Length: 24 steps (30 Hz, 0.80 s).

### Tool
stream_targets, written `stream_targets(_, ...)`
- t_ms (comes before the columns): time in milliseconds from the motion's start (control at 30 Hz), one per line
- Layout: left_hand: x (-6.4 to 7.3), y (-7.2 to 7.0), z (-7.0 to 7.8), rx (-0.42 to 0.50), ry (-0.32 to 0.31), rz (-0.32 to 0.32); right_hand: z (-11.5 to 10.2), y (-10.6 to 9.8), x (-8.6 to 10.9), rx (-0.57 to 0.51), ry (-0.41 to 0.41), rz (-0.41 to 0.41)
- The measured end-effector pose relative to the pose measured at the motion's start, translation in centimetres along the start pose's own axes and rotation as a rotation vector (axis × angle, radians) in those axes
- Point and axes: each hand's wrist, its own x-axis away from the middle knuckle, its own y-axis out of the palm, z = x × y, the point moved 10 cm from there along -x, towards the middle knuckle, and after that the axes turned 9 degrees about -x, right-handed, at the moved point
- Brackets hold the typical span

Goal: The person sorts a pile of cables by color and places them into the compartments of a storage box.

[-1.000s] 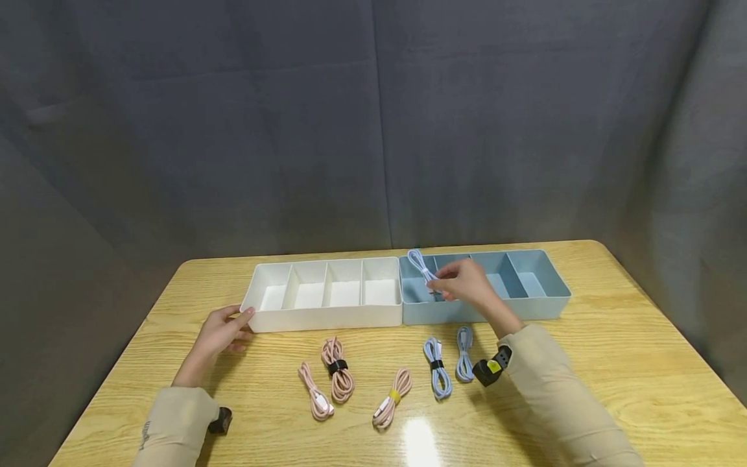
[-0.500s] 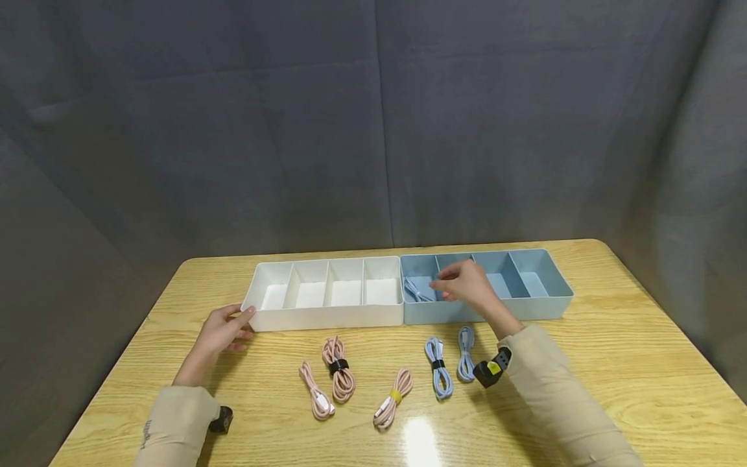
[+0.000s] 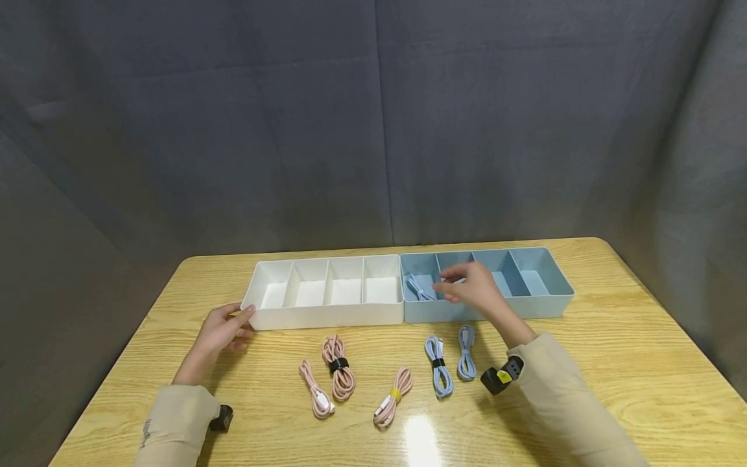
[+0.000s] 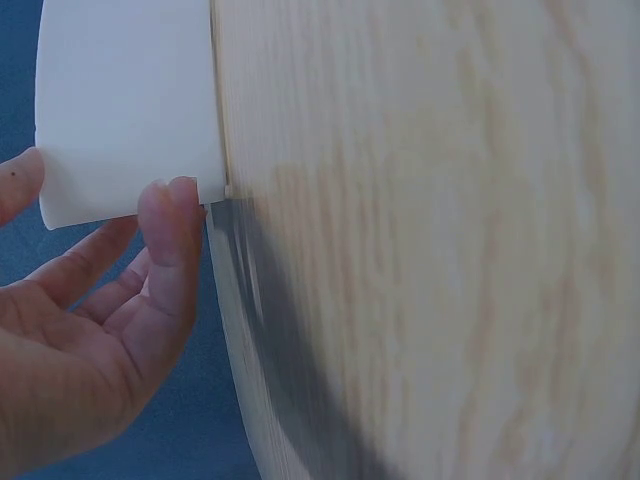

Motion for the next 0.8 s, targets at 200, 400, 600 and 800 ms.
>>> stream_targets(200, -2.2, 0.2, -2.9, 0.009, 0.032, -0.001, 0.0, -0.2, 0.8, -0.003, -0.028, -0.017)
stream_targets(400, -1.2, 0.2, -1.7, 0.000, 0.046, -0.017, 0.1, -0.5, 1.7, 0.000, -0.051, -0.021)
stream_targets(600, -2.1, 0.3, -2.7, -0.019, 0.041, 0.003, -0.1, -0.8, 2.6, 0.012, -0.061, -0.027)
stream_targets(800, -3.1, 0.3, -4.0, -0.020, 0.037, 0.011, 0.1, -1.0, 3.4, 0.004, -0.052, -0.032)
